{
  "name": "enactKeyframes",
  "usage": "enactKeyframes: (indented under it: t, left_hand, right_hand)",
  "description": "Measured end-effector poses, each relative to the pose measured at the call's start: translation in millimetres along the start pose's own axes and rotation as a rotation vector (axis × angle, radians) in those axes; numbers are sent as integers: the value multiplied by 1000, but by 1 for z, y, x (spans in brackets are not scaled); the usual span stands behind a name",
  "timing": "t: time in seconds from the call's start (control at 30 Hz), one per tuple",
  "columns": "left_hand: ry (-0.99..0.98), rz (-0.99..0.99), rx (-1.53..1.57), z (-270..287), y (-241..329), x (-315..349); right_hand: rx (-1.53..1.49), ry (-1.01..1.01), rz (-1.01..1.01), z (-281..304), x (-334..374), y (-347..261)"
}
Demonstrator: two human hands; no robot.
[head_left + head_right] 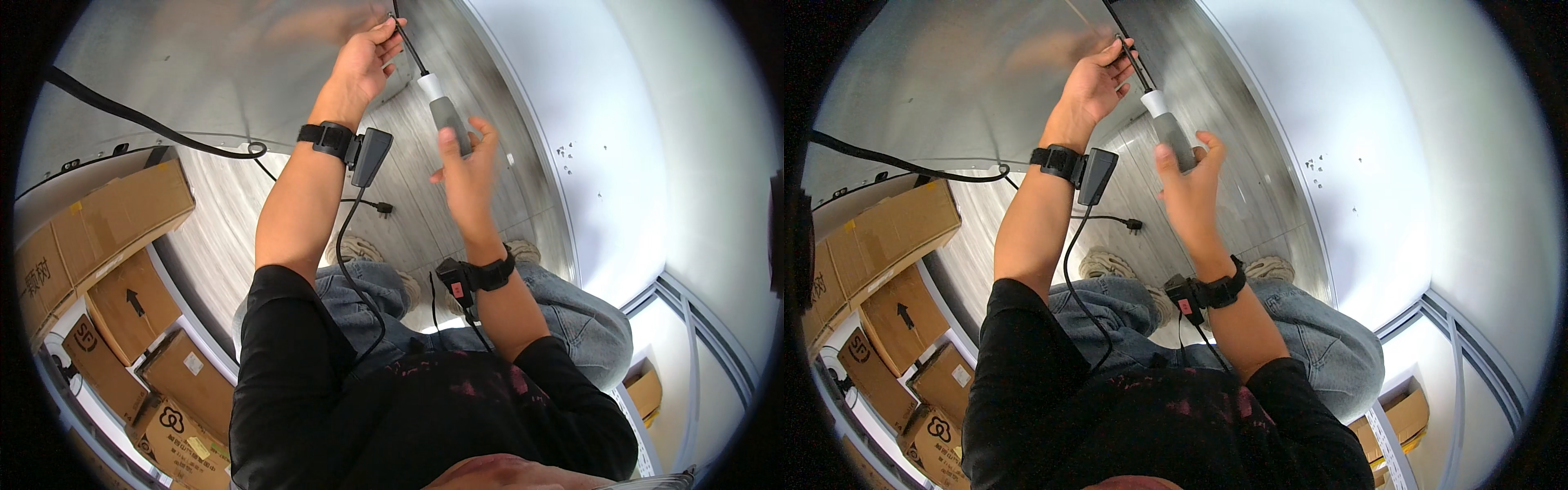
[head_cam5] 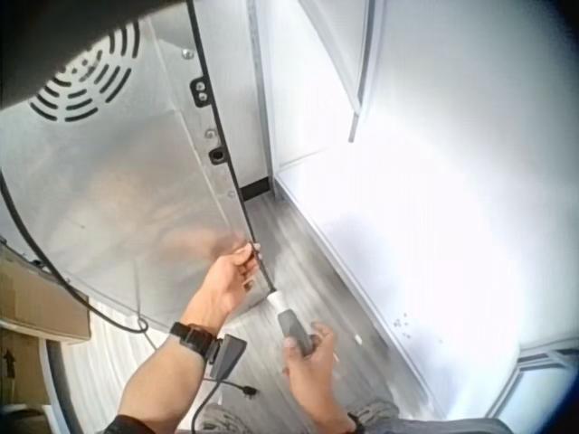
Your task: The person uses a screwdriver to tighten screws on the back panel of a white electronic device. They repeatedly insert screws and turn the screwdriver to secure the panel in place.
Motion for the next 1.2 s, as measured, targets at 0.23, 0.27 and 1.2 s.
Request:
enactKeyframes:
  t: [0.23,0.27,1.2]
  left_hand:
    - [-25,-7,-10,-3,3,3]
    - [-25,-20,-11,-2,3,2]
    - [18,-25,-4,1,2,-2]
  right_hand:
    - [-196,-76,-169,0,-6,29]
    - [-229,-98,-230,0,-7,30]
    - [-239,-265,-295,-1,-22,51]
Point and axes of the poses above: each hand's wrist, its own x-axis away from the middle knuckle, its own z-axis out of the back of the hand, y = z × x, the point moved 10 cm from there along -x, towards the middle knuckle, and after that the axes turned 8 degrees about -x, right-handed, at the moved point
